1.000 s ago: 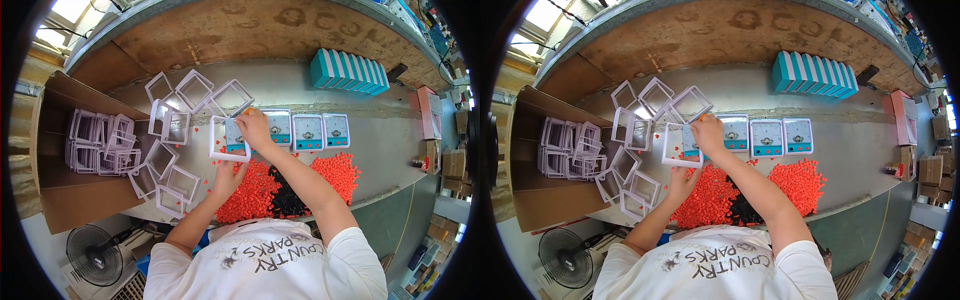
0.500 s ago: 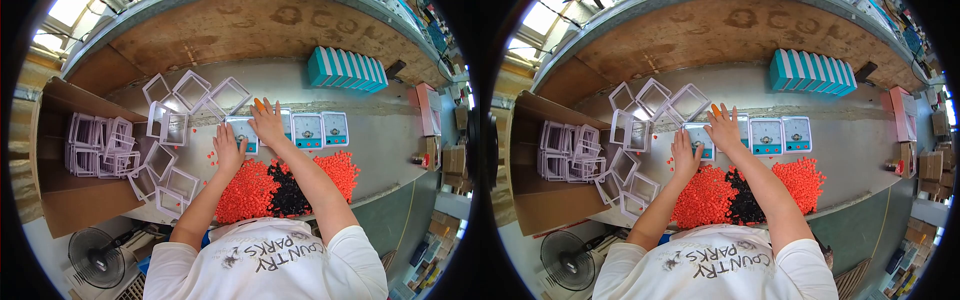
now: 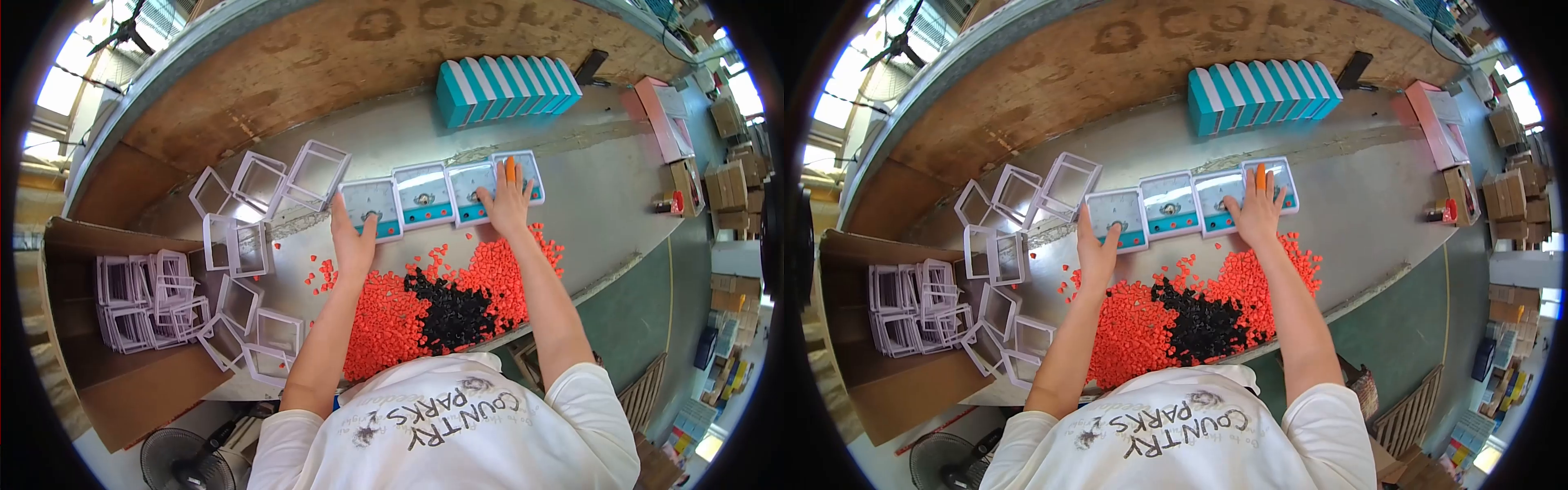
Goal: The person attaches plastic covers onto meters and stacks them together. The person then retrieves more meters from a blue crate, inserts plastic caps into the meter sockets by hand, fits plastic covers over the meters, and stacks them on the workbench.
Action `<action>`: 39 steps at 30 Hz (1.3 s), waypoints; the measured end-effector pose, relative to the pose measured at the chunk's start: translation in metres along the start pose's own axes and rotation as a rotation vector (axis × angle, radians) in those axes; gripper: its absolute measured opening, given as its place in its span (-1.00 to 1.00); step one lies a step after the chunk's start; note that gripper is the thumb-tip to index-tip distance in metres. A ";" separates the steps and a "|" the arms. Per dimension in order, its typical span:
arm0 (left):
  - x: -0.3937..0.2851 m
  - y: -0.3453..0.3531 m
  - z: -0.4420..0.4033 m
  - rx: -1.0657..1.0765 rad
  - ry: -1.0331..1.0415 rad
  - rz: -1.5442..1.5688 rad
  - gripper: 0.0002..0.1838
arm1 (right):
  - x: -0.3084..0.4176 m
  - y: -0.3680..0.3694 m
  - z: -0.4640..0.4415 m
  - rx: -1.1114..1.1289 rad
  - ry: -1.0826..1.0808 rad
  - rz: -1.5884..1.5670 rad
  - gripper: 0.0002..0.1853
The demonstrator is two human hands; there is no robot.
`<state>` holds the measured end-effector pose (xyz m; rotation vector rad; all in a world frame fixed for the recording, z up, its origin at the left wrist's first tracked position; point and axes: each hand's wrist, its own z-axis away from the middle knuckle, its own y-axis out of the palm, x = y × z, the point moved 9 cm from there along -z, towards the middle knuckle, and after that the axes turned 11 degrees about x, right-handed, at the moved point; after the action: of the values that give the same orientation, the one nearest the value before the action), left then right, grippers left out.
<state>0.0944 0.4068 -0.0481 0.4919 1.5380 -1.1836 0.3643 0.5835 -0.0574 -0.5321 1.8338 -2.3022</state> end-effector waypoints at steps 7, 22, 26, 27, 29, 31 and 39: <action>-0.075 0.026 -0.021 -0.019 0.211 -0.311 -0.28 | 0.042 -0.021 -0.001 -0.056 -0.164 -0.187 -0.24; -0.034 0.073 -0.047 0.290 -0.179 0.464 -0.19 | 0.054 -0.003 0.031 0.050 -0.273 0.030 -0.19; -0.042 0.095 -0.055 0.358 -0.175 0.463 -0.18 | 0.026 -0.025 0.029 -0.123 -0.349 -0.584 -0.24; -0.044 0.100 -0.056 0.369 -0.170 0.463 -0.18 | 0.022 -0.028 0.026 -0.092 -0.366 -0.832 -0.27; -0.051 0.107 -0.059 0.363 -0.138 0.397 -0.19 | 0.025 -0.029 0.020 0.016 -0.467 -0.946 -0.29; -0.055 0.109 -0.060 0.380 -0.125 0.429 -0.19 | 0.006 -0.032 0.006 -0.072 -0.422 -0.811 -0.29; -0.043 0.107 -0.061 0.383 -0.231 0.419 -0.25 | -0.071 -0.040 -0.024 0.019 0.269 -0.106 -0.07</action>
<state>0.1650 0.5166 -0.0589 0.8535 0.9508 -1.1556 0.4255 0.6386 -0.0359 -0.3369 1.9378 -2.5672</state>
